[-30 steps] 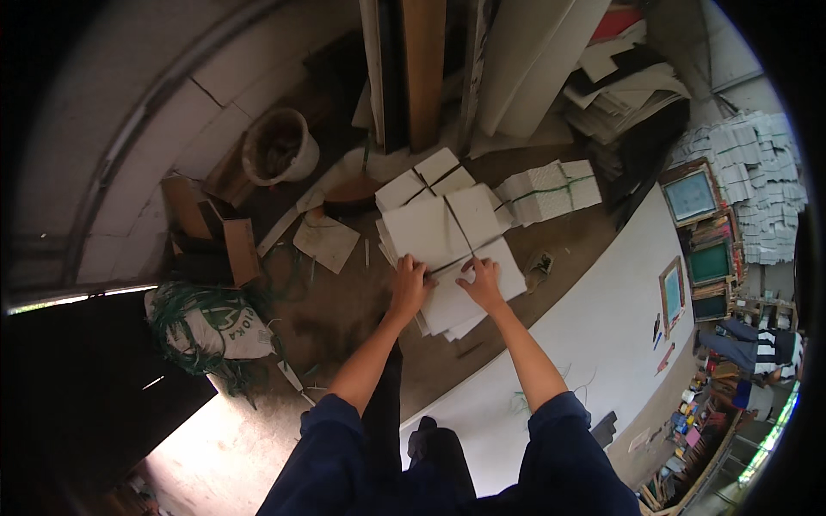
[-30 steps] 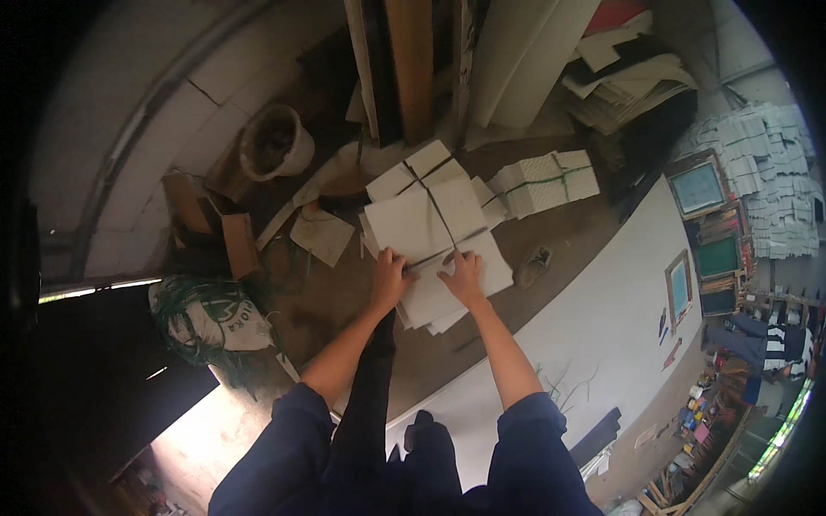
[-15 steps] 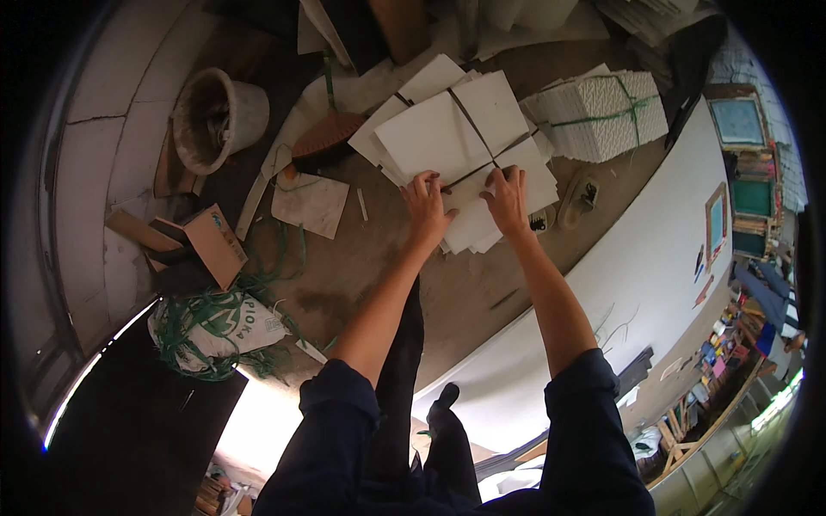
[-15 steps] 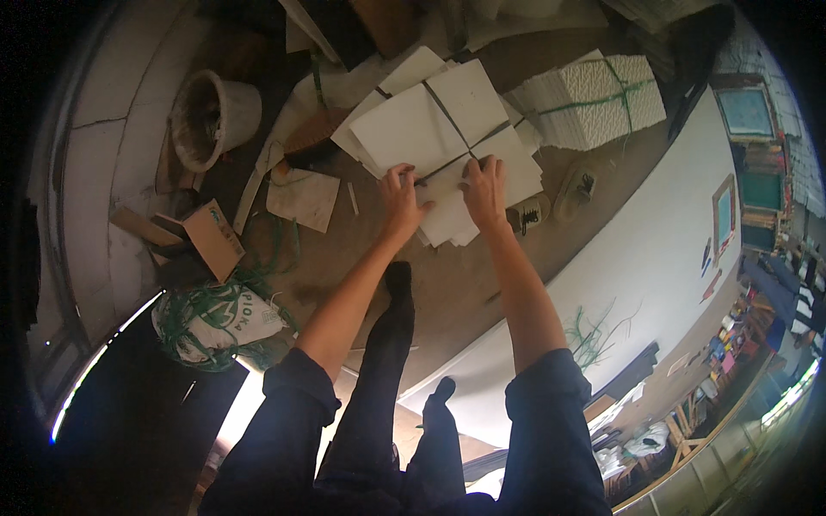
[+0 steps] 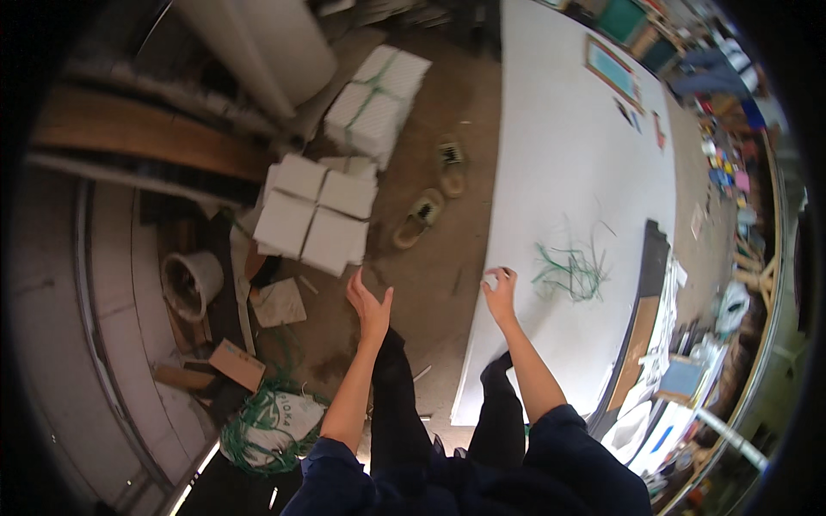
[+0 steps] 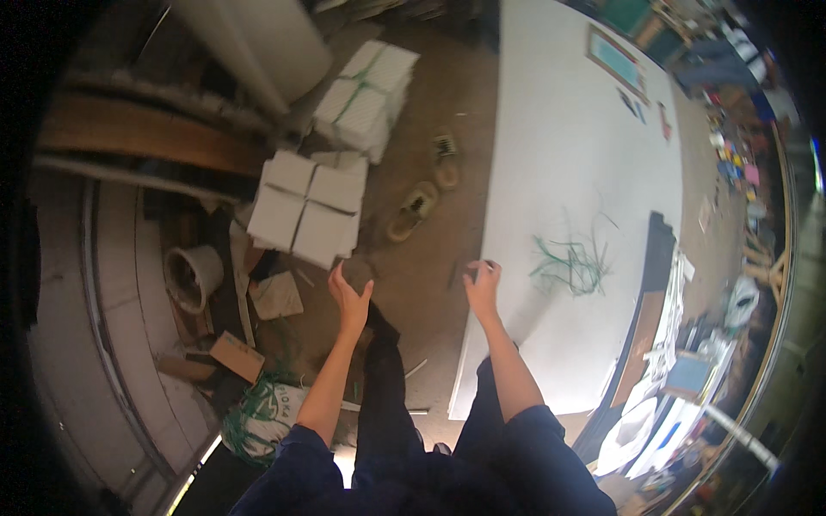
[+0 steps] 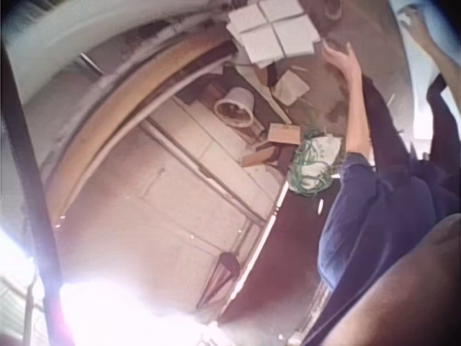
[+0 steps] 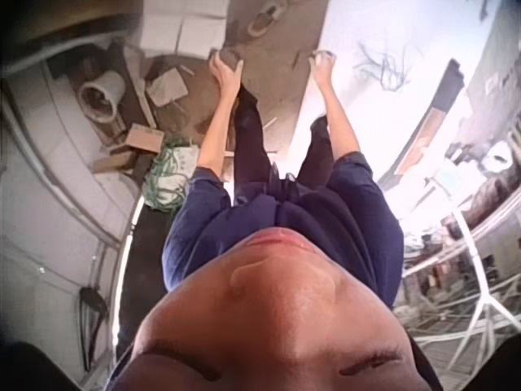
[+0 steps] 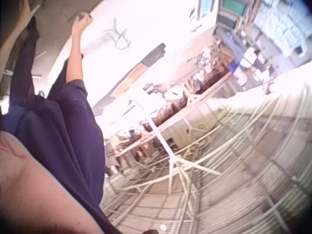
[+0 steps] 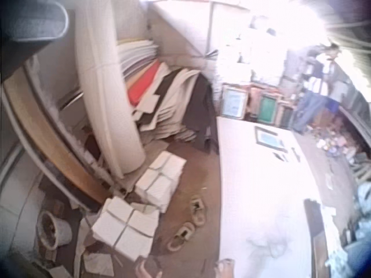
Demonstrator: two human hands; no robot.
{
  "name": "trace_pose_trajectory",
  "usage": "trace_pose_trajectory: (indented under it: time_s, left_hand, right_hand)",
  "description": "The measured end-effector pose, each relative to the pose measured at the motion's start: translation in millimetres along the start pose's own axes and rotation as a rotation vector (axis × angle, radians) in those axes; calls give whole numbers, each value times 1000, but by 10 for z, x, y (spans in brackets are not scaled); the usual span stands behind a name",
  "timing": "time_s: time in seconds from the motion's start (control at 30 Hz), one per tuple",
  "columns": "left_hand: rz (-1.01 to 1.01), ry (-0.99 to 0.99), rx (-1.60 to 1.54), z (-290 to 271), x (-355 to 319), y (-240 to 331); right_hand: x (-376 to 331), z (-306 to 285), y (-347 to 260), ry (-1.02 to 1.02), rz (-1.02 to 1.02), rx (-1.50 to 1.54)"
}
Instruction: The person gathers green plastic strips from a table and places them into a white sack. They then pick up white rectangular foam pieces from a pile and place them into the same sack. The person also moves a brown board and a blue board on the table.
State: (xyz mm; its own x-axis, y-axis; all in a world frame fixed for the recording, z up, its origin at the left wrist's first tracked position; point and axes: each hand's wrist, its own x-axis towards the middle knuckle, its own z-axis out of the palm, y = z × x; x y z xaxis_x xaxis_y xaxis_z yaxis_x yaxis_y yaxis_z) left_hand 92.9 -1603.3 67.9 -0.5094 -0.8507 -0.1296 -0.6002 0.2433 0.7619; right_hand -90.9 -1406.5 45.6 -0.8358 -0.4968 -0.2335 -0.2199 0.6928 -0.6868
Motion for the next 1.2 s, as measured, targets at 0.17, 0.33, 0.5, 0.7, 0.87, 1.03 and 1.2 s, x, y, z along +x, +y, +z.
trace_pose_trajectory:
  time_s: [0.17, 0.33, 0.5, 0.7, 0.87, 1.03, 1.2]
  left_hand:
    - [22, -173, 81, 736, -679, 896]
    - [35, -207, 139, 1627, -1355, 1436]
    - [117, -312, 220, 2375, -1847, 2014]
    - [376, -406, 245, 3287, -2037, 2454]
    - [398, -441, 322, 3847, -2170, 2249]
    - [409, -458, 405, 4151, -2414, 2190]
    - [348, -338, 418, 4410, -2574, 2257]
  right_hand:
    - [-785, -1494, 1574, 273, 284, 13]
    - [-1542, -2508, 2776, 358, 585, 38]
    - [-1928, -3206, 3580, 401, 671, 52]
    - [-2000, -3560, 4207, 389, 719, 62]
    - [-1869, -3672, 4534, 361, 649, 58]
    - [-1726, -3780, 4972, 290, 647, 51]
    - [-1463, -3754, 5627, 266, 384, 0]
